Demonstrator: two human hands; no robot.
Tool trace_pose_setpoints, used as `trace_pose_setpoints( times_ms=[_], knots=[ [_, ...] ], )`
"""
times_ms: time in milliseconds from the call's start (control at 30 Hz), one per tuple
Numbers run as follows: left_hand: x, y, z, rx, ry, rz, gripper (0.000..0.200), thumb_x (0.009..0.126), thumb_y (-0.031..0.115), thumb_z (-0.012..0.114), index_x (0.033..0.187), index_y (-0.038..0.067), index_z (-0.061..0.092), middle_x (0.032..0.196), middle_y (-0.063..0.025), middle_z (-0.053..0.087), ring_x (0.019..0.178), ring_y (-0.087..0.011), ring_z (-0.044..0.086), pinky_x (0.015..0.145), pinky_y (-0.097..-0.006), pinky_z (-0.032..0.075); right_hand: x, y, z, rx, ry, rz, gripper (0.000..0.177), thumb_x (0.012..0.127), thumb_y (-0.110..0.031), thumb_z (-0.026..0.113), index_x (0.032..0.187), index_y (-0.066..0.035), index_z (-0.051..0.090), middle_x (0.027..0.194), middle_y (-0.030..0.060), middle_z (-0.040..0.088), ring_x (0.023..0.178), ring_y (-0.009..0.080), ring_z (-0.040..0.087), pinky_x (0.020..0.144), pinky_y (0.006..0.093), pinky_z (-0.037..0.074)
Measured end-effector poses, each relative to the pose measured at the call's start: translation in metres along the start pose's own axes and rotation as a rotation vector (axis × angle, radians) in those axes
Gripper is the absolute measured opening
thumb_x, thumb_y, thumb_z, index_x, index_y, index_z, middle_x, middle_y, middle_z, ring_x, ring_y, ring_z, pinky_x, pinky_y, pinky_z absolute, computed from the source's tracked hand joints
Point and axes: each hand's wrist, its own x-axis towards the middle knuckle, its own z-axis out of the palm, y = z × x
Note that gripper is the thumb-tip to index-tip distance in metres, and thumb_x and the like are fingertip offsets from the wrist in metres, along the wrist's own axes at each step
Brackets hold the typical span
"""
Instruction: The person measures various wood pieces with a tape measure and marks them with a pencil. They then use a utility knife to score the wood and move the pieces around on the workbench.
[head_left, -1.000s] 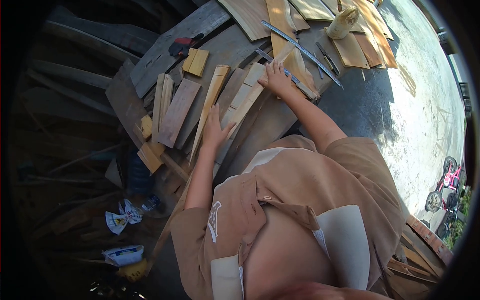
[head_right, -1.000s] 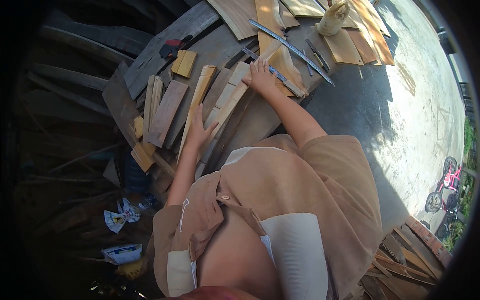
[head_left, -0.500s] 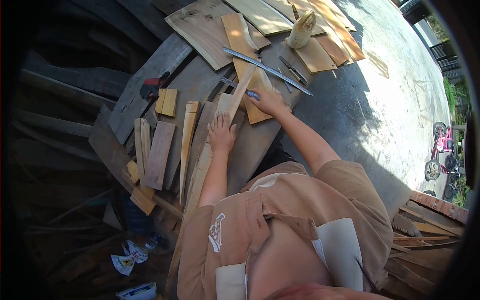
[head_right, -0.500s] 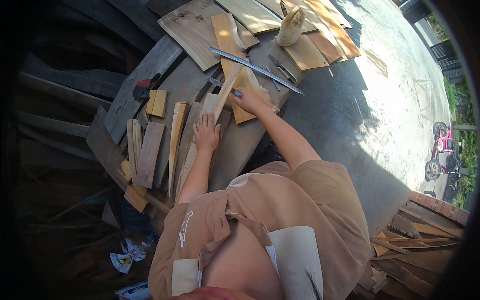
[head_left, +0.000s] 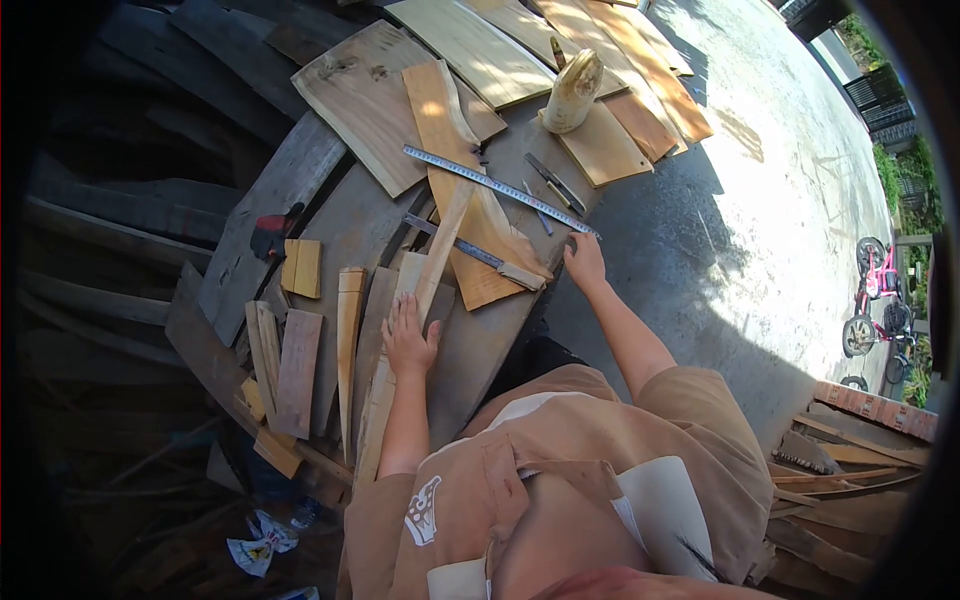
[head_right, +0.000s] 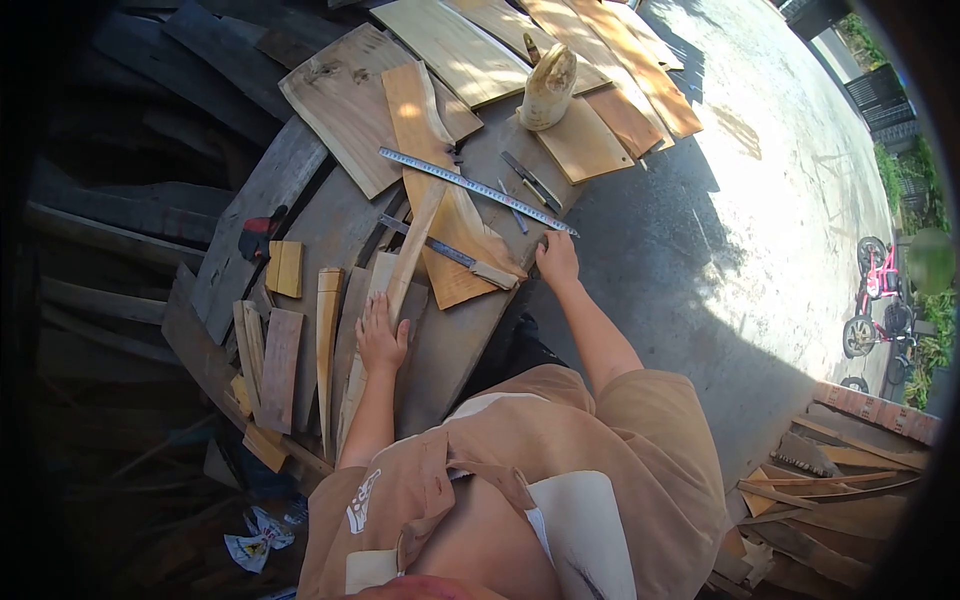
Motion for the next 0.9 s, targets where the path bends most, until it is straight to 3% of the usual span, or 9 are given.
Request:
trace_pose_setpoints(
  times_ms=[300, 400, 467, 567, 800, 900],
  knots=[
    [0.002, 0.002, 0.003, 0.053, -0.008, -0.027, 0.071, 0.076, 0.049, 0.050, 0.132, 0.011, 0.029, 0.136, -0.0057, 0.032, 0.127, -0.0222, 0.028, 0.100, -0.0464, 0.022, 0.092, 0.006, -0.007, -0.067, 0.073, -0.044, 0.026, 0.073, -0.015, 0.060, 0.096, -0.005, 0.056, 0.097, 0.0139, 0.051, 0.091, 0.0305, 0.052, 0.078, 0.0373, 0.044],
    [0.002, 0.003, 0.004, 0.081, -0.020, -0.047, 0.071, 0.076, 0.049, 0.050, 0.132, 0.012, 0.029, 0.136, -0.0047, 0.032, 0.127, -0.0220, 0.028, 0.100, -0.0463, 0.022, 0.104, -0.004, -0.006, -0.126, 0.006, -0.149, 0.026, 0.071, -0.017, 0.062, 0.094, -0.007, 0.057, 0.095, 0.0094, 0.051, 0.092, 0.0261, 0.052, 0.074, 0.0367, 0.046],
    [0.002, 0.002, 0.004, 0.097, -0.020, -0.054, 0.071, 0.076, 0.049, 0.051, 0.132, 0.012, 0.029, 0.136, -0.0043, 0.032, 0.127, -0.0217, 0.028, 0.100, -0.0462, 0.023, 0.104, -0.012, 0.000, -0.166, -0.135, -0.372, 0.027, 0.070, -0.023, 0.065, 0.092, -0.008, 0.057, 0.094, 0.0075, 0.051, 0.092, 0.0240, 0.052, 0.072, 0.0359, 0.047],
    [0.002, 0.005, 0.005, 0.121, -0.014, -0.061, 0.071, 0.076, 0.050, 0.051, 0.132, 0.013, 0.029, 0.136, -0.0034, 0.032, 0.127, -0.0211, 0.028, 0.100, -0.0458, 0.023, 0.103, -0.024, 0.012, -0.171, -0.239, -0.432, 0.028, 0.069, -0.027, 0.065, 0.088, -0.009, 0.058, 0.089, 0.0062, 0.053, 0.088, 0.0234, 0.054, 0.069, 0.0362, 0.047],
    [0.002, 0.006, 0.005, 0.142, 0.007, -0.068, 0.071, 0.075, 0.049, 0.051, 0.132, 0.013, 0.029, 0.136, -0.0023, 0.033, 0.126, -0.0202, 0.029, 0.100, -0.0451, 0.023, 0.111, -0.033, 0.035, -0.304, -0.230, -0.320, 0.028, 0.068, -0.032, 0.066, 0.081, -0.010, 0.057, 0.081, 0.0069, 0.056, 0.078, 0.0249, 0.057, 0.065, 0.0356, 0.045],
    [0.002, 0.006, 0.004, 0.150, 0.012, -0.070, 0.071, 0.075, 0.049, 0.052, 0.132, 0.013, 0.030, 0.136, -0.0023, 0.033, 0.126, -0.0201, 0.029, 0.100, -0.0451, 0.024, 0.117, -0.035, 0.029, -0.161, -0.181, -0.284, 0.030, 0.071, -0.029, 0.064, 0.090, -0.006, 0.059, 0.085, 0.0096, 0.057, 0.078, 0.0282, 0.057, 0.067, 0.0385, 0.045]
  ],
)
